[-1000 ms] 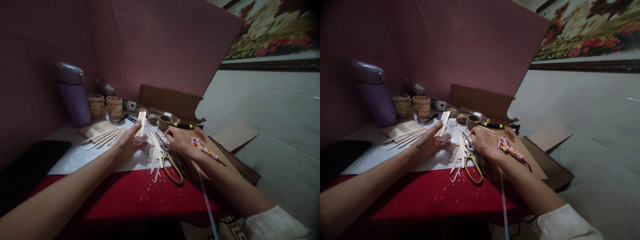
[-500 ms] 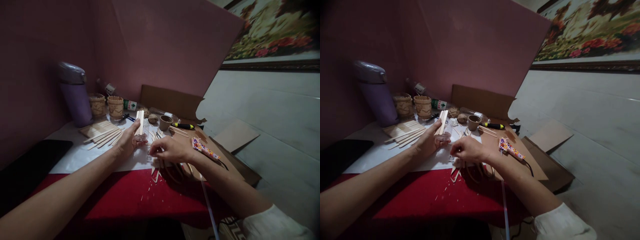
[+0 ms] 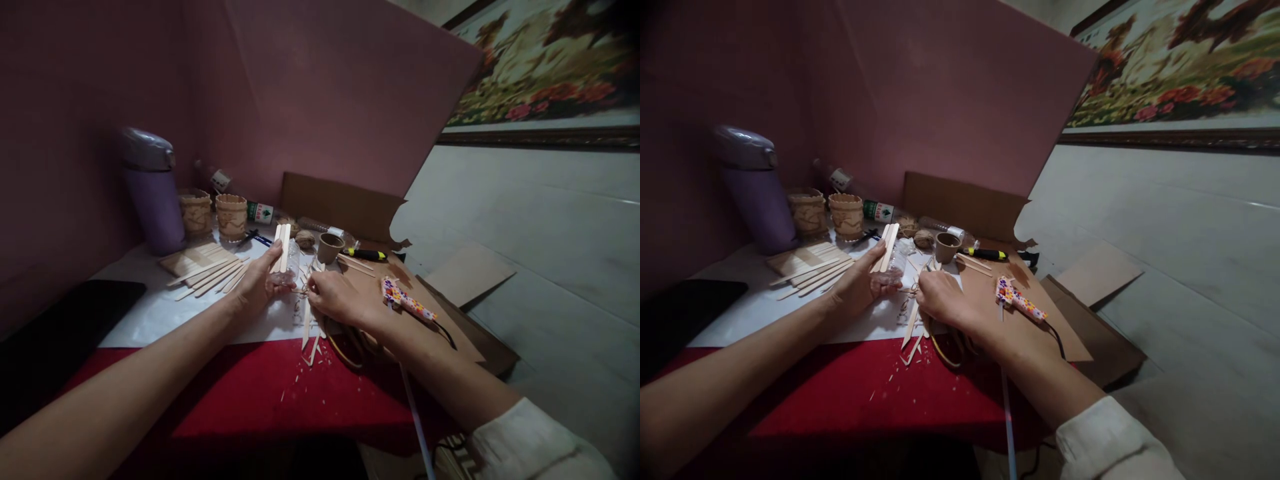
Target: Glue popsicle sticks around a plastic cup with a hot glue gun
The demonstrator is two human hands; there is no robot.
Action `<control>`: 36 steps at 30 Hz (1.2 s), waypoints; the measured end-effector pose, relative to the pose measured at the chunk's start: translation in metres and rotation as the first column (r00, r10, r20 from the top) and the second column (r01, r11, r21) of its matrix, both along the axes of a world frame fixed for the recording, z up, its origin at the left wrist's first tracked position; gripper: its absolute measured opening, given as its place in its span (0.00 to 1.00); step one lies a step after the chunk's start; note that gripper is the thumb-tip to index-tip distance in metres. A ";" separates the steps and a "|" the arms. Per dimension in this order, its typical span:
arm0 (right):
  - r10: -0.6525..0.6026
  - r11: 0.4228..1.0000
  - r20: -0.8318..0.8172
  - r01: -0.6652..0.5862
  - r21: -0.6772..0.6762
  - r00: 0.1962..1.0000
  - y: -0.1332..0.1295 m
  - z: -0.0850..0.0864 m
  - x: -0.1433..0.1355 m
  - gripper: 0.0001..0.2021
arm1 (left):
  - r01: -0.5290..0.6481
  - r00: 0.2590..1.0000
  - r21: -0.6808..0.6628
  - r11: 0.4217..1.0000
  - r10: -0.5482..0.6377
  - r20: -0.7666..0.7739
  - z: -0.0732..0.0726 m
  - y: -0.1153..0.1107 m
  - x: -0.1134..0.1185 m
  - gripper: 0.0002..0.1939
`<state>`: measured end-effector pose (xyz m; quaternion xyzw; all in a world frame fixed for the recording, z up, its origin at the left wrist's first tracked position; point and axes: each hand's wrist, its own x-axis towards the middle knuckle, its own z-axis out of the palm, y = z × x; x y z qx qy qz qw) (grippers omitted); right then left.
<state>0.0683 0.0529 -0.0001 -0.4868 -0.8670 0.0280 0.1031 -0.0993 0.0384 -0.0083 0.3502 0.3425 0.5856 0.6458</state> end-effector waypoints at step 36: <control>-0.263 0.930 -0.529 0.067 -0.361 0.807 0.010 0.013 0.014 0.06 | -0.021 1.000 0.016 1.000 0.021 0.009 -0.001 0.000 -0.001 0.21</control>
